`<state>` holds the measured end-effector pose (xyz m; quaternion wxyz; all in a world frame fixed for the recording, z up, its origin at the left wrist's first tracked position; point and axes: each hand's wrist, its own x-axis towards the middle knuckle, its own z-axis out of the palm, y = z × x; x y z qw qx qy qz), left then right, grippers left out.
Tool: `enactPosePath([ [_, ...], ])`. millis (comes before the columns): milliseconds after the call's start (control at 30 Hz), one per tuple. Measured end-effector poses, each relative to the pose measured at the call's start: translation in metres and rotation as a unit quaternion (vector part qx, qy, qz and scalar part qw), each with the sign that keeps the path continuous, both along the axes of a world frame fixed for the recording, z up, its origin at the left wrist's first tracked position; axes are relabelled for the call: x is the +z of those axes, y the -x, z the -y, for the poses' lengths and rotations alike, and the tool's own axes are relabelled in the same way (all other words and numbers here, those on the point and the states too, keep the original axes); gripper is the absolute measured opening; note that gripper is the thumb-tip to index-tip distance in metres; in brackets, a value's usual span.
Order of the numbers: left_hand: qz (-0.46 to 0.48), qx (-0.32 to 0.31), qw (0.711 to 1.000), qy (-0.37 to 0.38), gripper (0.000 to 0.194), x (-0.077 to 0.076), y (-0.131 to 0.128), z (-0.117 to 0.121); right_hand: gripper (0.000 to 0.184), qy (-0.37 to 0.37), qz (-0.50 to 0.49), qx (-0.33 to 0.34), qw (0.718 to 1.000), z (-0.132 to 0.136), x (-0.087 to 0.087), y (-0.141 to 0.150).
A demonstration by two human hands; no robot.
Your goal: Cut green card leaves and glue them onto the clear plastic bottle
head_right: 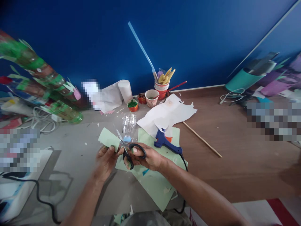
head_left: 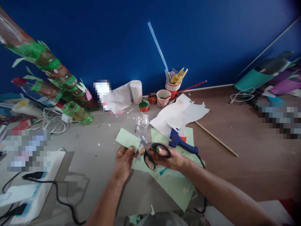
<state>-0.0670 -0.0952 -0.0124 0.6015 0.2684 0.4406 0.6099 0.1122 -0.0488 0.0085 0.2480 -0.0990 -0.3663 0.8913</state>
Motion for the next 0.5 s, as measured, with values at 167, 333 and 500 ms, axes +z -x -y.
enactPosePath([
  [167,-0.008,0.012,1.0,0.008,0.019,-0.0032,0.0005,-0.001,0.052,0.013,-0.001,-0.005,1.0,0.0021,0.0007,0.0013],
  [333,-0.021,0.029,0.999,0.012,0.022,-0.0018,-0.0006,-0.0019,0.048,0.019,0.001,-0.011,1.0,0.0029,-0.0032,0.0017],
  [500,-0.021,0.04,0.999,0.023,0.023,0.0003,0.0002,-0.0015,0.046,0.019,-0.006,-0.039,0.999,0.0046,-0.005,0.0034],
])
